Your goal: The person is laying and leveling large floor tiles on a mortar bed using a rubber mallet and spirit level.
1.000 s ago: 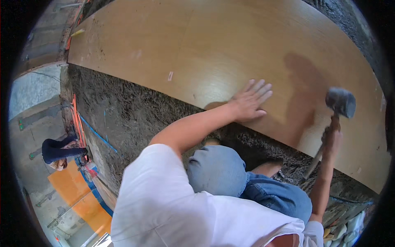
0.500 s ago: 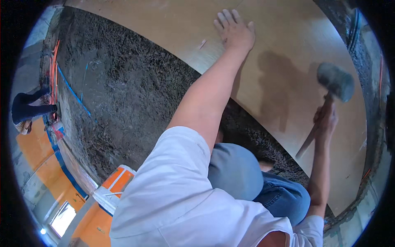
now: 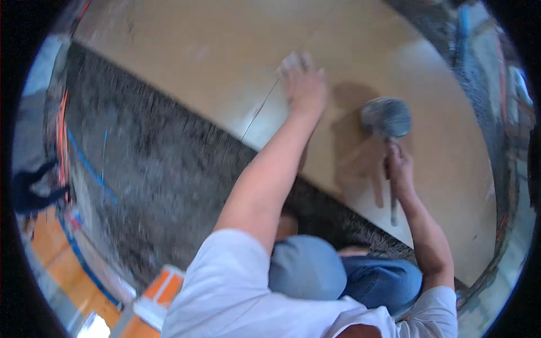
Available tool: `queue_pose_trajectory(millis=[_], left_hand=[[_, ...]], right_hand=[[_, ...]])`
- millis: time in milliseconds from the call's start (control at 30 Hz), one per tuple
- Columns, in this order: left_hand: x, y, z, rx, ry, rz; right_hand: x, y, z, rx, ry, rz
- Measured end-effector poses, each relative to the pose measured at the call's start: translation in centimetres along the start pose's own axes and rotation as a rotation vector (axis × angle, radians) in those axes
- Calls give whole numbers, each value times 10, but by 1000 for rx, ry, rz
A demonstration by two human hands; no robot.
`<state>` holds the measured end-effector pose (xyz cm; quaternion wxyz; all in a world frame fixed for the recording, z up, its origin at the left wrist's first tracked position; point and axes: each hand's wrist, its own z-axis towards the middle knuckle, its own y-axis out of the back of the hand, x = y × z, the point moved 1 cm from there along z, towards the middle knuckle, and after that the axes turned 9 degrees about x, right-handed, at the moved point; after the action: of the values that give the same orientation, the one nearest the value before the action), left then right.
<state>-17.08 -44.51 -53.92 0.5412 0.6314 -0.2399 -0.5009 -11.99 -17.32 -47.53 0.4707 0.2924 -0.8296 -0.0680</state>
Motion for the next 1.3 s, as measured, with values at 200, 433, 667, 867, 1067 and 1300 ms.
queue_pose_trajectory(millis=[200, 433, 667, 867, 1067, 1300], left_hand=[[-11, 6, 44, 71, -81, 45], [-25, 1, 45, 133, -105, 62], [-22, 1, 46, 108, -139, 119], [-24, 3, 48, 148, -98, 124], [-19, 3, 48, 162, -99, 145], [-21, 3, 48, 173, -85, 131]], right_hand=[[104, 6, 61, -1, 99, 94], [117, 17, 167, -152, 90, 111], [126, 16, 190, -284, 276, 119], [113, 14, 177, -307, 234, 255], [119, 16, 164, -257, 115, 215], [117, 22, 161, -172, 168, 295]])
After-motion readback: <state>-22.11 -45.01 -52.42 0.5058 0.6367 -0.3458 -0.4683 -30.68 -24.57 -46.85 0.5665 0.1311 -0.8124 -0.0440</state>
